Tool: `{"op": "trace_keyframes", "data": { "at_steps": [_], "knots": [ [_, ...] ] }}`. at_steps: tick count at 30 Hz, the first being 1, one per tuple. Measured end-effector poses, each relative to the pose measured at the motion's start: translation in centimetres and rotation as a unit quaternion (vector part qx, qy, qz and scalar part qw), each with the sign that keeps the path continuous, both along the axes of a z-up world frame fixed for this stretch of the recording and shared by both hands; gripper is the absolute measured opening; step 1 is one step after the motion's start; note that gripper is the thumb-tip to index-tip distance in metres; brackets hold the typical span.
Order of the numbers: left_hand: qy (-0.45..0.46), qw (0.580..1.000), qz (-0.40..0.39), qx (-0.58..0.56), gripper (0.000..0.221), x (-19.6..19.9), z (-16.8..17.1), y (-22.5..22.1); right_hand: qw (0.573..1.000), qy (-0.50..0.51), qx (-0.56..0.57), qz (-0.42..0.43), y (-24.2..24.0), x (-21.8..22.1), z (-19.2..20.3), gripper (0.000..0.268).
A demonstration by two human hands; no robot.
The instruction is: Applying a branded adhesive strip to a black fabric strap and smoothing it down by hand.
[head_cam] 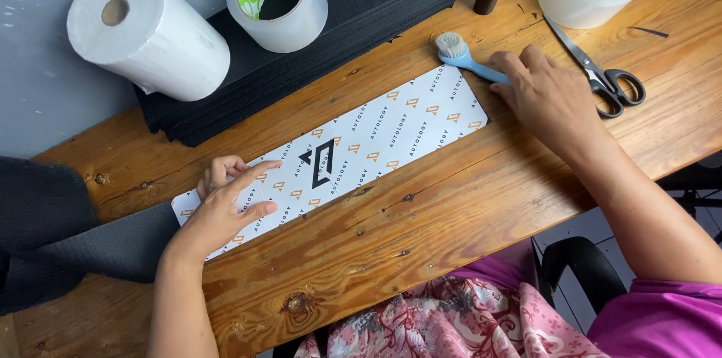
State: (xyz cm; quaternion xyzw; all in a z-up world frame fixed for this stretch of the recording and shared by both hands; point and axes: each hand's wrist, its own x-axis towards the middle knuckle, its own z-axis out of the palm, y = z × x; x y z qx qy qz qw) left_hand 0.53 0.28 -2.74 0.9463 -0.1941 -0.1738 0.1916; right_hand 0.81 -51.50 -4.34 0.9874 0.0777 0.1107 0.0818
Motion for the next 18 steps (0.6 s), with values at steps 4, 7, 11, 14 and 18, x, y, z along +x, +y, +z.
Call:
{"op": "trace_keyframes", "data": {
  "at_steps": [4, 7, 11, 14, 18],
  "knots": [
    [0.008, 1.0, 0.004, -0.008, 0.066, -0.1, 0.7, -0.4, 0.993, 0.013, -0.105, -0.058, -2.2, -0.2, -0.9, 0.038],
    [0.023, 1.0, 0.004, -0.007, 0.065, 0.0, 0.7, -0.4, 0.987, 0.031, -0.109, -0.113, -3.6, -0.8, -1.5, 0.036],
    [0.004, 1.0, 0.004, -0.004, 0.066, 0.1, 0.0, -0.1, 0.994, -0.076, -0.073, -0.002, -0.3, -1.5, 2.7, 0.053],
    [-0.003, 1.0, 0.002, -0.006, 0.066, 0.0, -0.2, 0.0, 0.991, 0.019, 0.092, 0.098, 2.8, -1.2, 4.9, 0.055],
    [0.008, 0.999, 0.03, -0.021, 0.069, -0.2, 0.1, -0.3, 0.979, 0.153, 0.12, 0.066, 3.6, -0.6, 3.5, 0.063]
  ]
}}
